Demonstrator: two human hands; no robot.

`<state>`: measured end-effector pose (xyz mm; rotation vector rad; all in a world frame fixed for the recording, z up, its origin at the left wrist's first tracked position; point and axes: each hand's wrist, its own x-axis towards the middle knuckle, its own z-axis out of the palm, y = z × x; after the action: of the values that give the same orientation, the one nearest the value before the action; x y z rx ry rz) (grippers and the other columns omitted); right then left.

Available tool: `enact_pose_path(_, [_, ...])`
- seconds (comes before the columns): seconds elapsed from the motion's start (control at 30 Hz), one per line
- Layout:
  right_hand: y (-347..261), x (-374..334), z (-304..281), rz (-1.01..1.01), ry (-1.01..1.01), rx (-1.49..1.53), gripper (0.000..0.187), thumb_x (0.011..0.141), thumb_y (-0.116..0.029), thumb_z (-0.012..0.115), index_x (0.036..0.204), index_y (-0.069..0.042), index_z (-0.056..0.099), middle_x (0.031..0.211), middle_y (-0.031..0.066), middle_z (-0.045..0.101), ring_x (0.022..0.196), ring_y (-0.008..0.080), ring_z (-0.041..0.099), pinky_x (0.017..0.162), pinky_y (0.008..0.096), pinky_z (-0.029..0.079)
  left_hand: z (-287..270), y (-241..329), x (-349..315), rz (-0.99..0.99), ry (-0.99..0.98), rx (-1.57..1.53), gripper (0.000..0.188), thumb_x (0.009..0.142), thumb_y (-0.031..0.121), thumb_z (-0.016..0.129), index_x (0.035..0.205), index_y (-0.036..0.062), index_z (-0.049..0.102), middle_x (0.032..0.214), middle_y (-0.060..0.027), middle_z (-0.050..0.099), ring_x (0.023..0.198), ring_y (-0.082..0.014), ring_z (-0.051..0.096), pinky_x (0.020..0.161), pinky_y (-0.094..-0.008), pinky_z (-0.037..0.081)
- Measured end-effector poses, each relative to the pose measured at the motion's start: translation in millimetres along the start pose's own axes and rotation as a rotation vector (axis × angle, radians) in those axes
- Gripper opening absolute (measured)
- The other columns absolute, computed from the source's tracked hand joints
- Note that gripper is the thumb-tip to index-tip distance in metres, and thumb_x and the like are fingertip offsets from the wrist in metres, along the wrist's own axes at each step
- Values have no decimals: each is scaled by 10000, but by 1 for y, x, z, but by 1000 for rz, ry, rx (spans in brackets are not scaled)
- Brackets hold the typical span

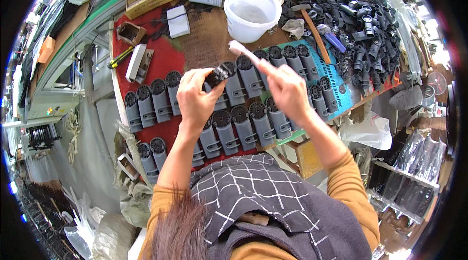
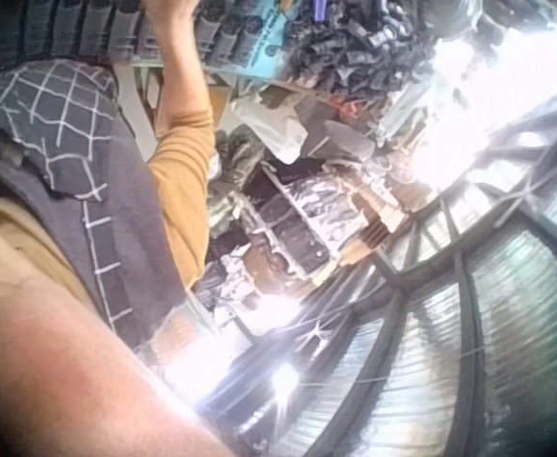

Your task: The person repeatedly cleans small black plastic components using a toothbrush dipped in water from a white bucket. They place the cleaned parts into gray cylindrical holders arranged on a red tray. The person also handles larger gray plastic parts and places them into a white bag.

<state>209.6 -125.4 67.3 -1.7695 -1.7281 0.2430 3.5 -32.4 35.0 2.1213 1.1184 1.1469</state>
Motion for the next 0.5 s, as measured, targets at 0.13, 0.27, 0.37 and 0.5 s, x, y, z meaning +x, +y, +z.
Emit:
enact_pose_path(0.13, [70, 98, 3, -30, 18, -382, 229, 872, -143, 564, 1062, -118, 688, 810, 147, 625, 817, 325, 624, 726, 420, 495, -5, -14, -6, -66, -36, -45, 276, 687, 113, 781, 915, 9, 665, 864, -115, 659, 824, -263, 624, 764, -342, 479])
enact_pose_path(0.27, [124, 196, 33, 135, -370, -716, 220, 835, -123, 526, 933, -62, 714, 934, 155, 698, 892, 307, 676, 803, 416, 517, -6, -26, -11, -104, -35, -54, 282, 693, 74, 777, 936, -6, 658, 881, -105, 656, 838, -228, 619, 779, -316, 473])
enact_pose_path(0.37, [137, 218, 63, 192, -323, -700, 235, 815, -98, 519, 934, -60, 718, 974, 156, 698, 910, 305, 675, 817, 426, 514, -9, -33, -11, -178, -54, -115, 298, 699, 58, 780, 964, -3, 659, 925, -94, 656, 883, -211, 610, 817, -308, 469])
enact_pose_path(0.5, [149, 221, 66, 165, -543, -772, 230, 811, -197, 576, 903, -29, 703, 934, 188, 691, 907, 343, 666, 794, 430, 527, -15, -44, -7, -206, -15, -145, 320, 698, 80, 798, 983, 14, 669, 991, -64, 641, 967, -187, 583, 827, -294, 452])
